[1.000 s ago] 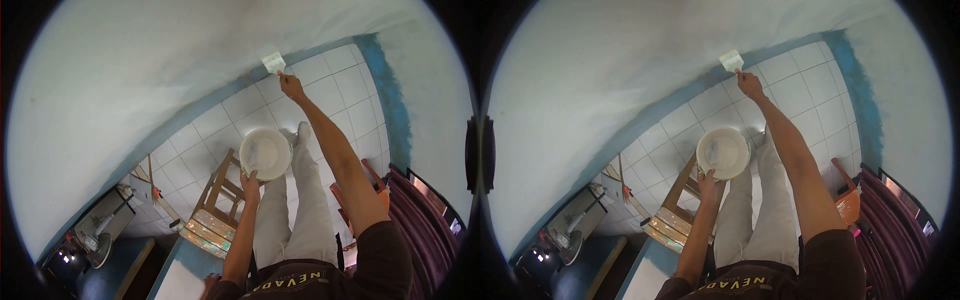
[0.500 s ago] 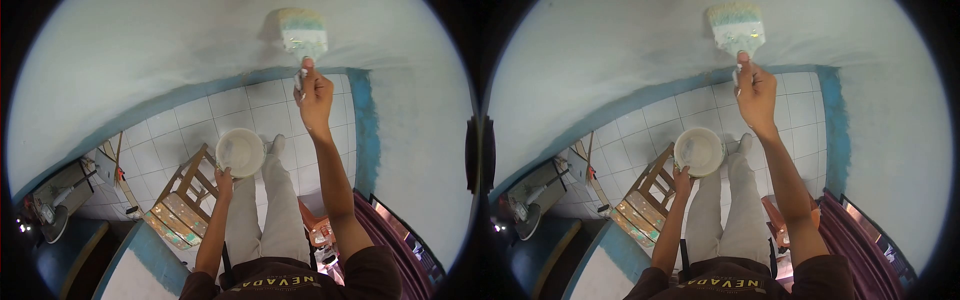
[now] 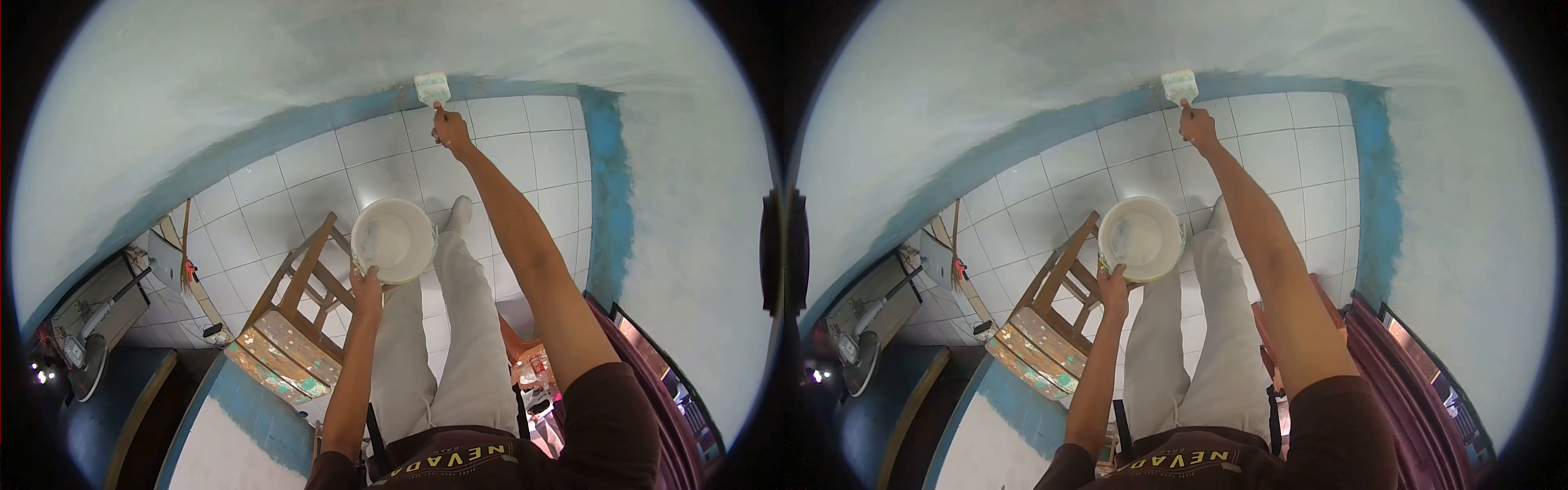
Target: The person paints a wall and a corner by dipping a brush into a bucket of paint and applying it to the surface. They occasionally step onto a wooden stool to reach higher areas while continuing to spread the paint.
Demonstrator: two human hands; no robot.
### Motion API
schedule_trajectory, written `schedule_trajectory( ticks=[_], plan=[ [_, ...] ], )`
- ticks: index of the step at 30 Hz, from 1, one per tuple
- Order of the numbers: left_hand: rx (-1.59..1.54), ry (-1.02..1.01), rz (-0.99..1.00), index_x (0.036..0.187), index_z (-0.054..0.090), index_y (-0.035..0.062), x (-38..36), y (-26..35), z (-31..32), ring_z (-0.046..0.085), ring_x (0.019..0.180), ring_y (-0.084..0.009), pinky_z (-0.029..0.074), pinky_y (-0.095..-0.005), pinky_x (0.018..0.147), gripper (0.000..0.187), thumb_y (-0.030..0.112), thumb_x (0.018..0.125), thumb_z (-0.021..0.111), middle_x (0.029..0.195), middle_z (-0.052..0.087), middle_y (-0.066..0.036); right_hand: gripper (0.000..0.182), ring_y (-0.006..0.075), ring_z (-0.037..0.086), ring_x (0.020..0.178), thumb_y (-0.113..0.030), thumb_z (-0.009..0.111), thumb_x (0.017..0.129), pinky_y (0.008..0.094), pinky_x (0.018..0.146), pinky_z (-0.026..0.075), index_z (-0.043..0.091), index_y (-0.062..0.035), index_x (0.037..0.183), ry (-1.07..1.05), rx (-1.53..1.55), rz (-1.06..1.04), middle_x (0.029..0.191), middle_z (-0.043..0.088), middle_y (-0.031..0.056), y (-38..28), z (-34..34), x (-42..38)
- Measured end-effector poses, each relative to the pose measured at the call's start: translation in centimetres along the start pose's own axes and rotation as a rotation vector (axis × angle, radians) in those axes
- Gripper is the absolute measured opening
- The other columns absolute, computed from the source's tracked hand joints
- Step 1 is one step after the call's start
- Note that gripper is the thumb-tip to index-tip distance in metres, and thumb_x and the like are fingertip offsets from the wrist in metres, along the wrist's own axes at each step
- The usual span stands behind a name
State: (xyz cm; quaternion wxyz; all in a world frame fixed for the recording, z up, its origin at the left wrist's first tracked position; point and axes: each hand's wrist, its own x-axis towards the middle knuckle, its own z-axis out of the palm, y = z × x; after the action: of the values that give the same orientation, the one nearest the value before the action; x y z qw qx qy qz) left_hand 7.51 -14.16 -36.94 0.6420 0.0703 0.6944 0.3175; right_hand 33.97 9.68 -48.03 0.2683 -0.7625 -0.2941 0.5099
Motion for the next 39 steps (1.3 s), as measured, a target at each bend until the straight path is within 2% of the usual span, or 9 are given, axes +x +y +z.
schedule_trajectory(
  ticks=[5, 12, 16, 20, 23, 25, 29, 32, 39],
  plan=[
    [0.003, -0.048, 0.031, 0.143, 0.031, 0.0033, -0.2, 0.1, -0.3, 0.065, 0.105, -0.0357, 0.066, -0.0425, 0.068, 0.057, -0.001, 0.089, 0.048, 0.130, 0.050, -0.021, 0.056, 0.0155, 0.055, 0.048, -0.044, 0.050, 0.100, 0.0311, 0.048, 0.043, 0.056, -0.0030, 0.062, 0.055, 0.057, -0.047, 0.055, 0.056, 0.0067, -5.8, -3.3, -3.1],
    [0.004, -0.052, 0.021, 0.141, 0.031, 0.0003, -0.4, 1.6, 1.0, 0.064, 0.107, -0.0361, 0.066, -0.0451, 0.075, 0.053, 0.001, 0.091, 0.047, 0.129, 0.050, -0.024, 0.053, 0.0068, 0.040, 0.047, -0.038, 0.050, 0.102, 0.0254, 0.043, 0.030, 0.047, -0.0067, 0.060, 0.052, 0.228, -0.315, 0.053, 0.040, -0.0025, -19.8, -10.9, -19.7],
    [0.001, -0.079, -0.009, 0.145, 0.029, 0.0045, 0.7, 1.8, 1.6, 0.064, 0.108, -0.0345, 0.066, -0.0441, 0.071, 0.056, -0.001, 0.092, 0.046, 0.133, 0.048, -0.022, 0.046, 0.0051, 0.040, 0.051, -0.031, 0.049, 0.104, 0.0237, 0.045, 0.029, 0.052, -0.0026, 0.068, 0.137, 0.450, -0.650, 0.056, 0.039, -0.0033, -16.6, -8.1, -15.6],
    [-0.042, -0.097, 0.043, 0.145, 0.030, 0.0042, 2.2, 1.1, 1.9, 0.065, 0.104, -0.0317, 0.066, -0.0419, 0.069, 0.056, -0.001, 0.091, 0.047, 0.131, 0.050, -0.020, 0.045, 0.0102, 0.048, 0.053, -0.033, 0.047, 0.105, 0.0300, 0.050, 0.040, 0.058, 0.0001, 0.077, 0.054, 0.278, -0.608, 0.057, 0.048, 0.0015, -4.5, -3.4, -1.3],
    [-0.019, -0.067, 0.098, 0.145, 0.032, 0.0044, 3.1, 0.1, 0.9, 0.063, 0.109, -0.0300, 0.066, -0.0406, 0.072, 0.056, -0.001, 0.091, 0.046, 0.131, 0.050, -0.019, 0.053, 0.0183, 0.061, 0.058, -0.043, 0.046, 0.102, 0.0357, 0.057, 0.047, 0.063, -0.0002, 0.077, 0.157, -0.056, -0.433, 0.060, 0.060, 0.0077, 1.5, -0.9, 2.2],
    [-0.002, -0.051, 0.076, 0.145, 0.031, 0.0046, 2.0, 1.2, 1.1, 0.063, 0.108, -0.0301, 0.066, -0.0399, 0.072, 0.057, -0.001, 0.091, 0.046, 0.131, 0.051, -0.019, 0.062, 0.0238, 0.067, 0.063, -0.053, 0.046, 0.098, 0.0384, 0.061, 0.050, 0.065, -0.0007, 0.072, 0.113, -0.237, -0.062, 0.064, 0.066, 0.0122, 4.7, -0.1, 4.0],
    [0.080, -0.023, 0.136, 0.147, 0.030, 0.0046, 1.5, 1.1, 0.5, 0.066, 0.102, -0.0305, 0.066, -0.0378, 0.067, 0.059, 0.000, 0.091, 0.047, 0.130, 0.052, -0.020, 0.062, 0.0141, 0.051, 0.047, -0.052, 0.052, 0.097, 0.0318, 0.049, 0.042, 0.058, -0.0015, 0.061, 0.089, -0.053, 0.026, 0.055, 0.057, 0.0058, 0.6, -1.1, 2.6],
    [0.041, -0.006, 0.055, 0.148, 0.028, 0.0051, 1.5, 0.5, -0.2, 0.065, 0.103, -0.0312, 0.066, -0.0376, 0.066, 0.060, 0.001, 0.091, 0.047, 0.132, 0.050, -0.020, 0.064, 0.0186, 0.060, 0.050, -0.053, 0.051, 0.097, 0.0345, 0.053, 0.047, 0.062, 0.0012, 0.064, 0.084, -0.061, -0.068, 0.054, 0.059, 0.0086, -4.7, -4.9, -1.4],
    [0.024, -0.055, 0.001, 0.147, 0.029, 0.0055, 2.1, -0.2, 1.2, 0.062, 0.109, -0.0324, 0.066, -0.0401, 0.069, 0.059, 0.000, 0.091, 0.047, 0.133, 0.048, -0.020, 0.059, 0.0060, 0.035, 0.041, -0.044, 0.050, 0.102, 0.0258, 0.041, 0.028, 0.044, -0.0092, 0.055, 0.107, 0.314, -0.433, 0.050, 0.038, -0.0034, -14.9, -13.4, -15.0]
  ],
)
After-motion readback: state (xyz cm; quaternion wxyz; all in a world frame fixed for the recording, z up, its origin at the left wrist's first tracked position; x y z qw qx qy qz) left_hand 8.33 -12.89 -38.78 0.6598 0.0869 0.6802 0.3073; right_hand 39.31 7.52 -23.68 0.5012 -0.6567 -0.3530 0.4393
